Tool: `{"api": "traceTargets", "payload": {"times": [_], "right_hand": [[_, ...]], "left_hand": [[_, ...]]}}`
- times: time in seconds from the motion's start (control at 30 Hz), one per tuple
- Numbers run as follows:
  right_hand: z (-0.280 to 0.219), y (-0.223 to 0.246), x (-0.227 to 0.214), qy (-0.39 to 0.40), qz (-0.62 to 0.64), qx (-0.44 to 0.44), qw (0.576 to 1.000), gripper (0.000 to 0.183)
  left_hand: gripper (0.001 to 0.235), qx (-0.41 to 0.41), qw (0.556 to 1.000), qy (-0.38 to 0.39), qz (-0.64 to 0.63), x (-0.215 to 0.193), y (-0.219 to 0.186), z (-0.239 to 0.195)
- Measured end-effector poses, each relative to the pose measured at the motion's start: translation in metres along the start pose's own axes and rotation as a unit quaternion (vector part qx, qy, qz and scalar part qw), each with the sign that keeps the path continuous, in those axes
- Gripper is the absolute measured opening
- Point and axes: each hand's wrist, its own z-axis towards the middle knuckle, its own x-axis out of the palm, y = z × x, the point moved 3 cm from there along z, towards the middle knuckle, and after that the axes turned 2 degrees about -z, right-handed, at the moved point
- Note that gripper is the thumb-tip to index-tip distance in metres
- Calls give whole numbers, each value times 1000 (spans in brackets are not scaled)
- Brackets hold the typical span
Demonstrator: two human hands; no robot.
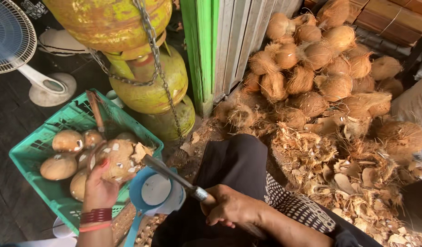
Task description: The person sits on the floor and uses a knife to peel the husk off several coconuts. The person rotates each coconut and scrapes away the fibrous outer layer, placing the peeled coconuts into a nearby basket.
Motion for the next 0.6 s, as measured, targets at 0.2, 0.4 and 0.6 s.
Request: {"api": "traceTargets", "payload": {"times": [0.2,0.4,0.6], "right_hand": [[19,-6,14,20,23,-54,998,18],[21,-14,17,-18,9,-1,1000,19],[15,-18,15,-16,3,-16,1000,17]], "left_hand": [[66,103,990,-19,93,-7,-22,9],[61,92,994,-28,55,5,-12,8],[61,64,997,-35,32,11,-8,3]]}}
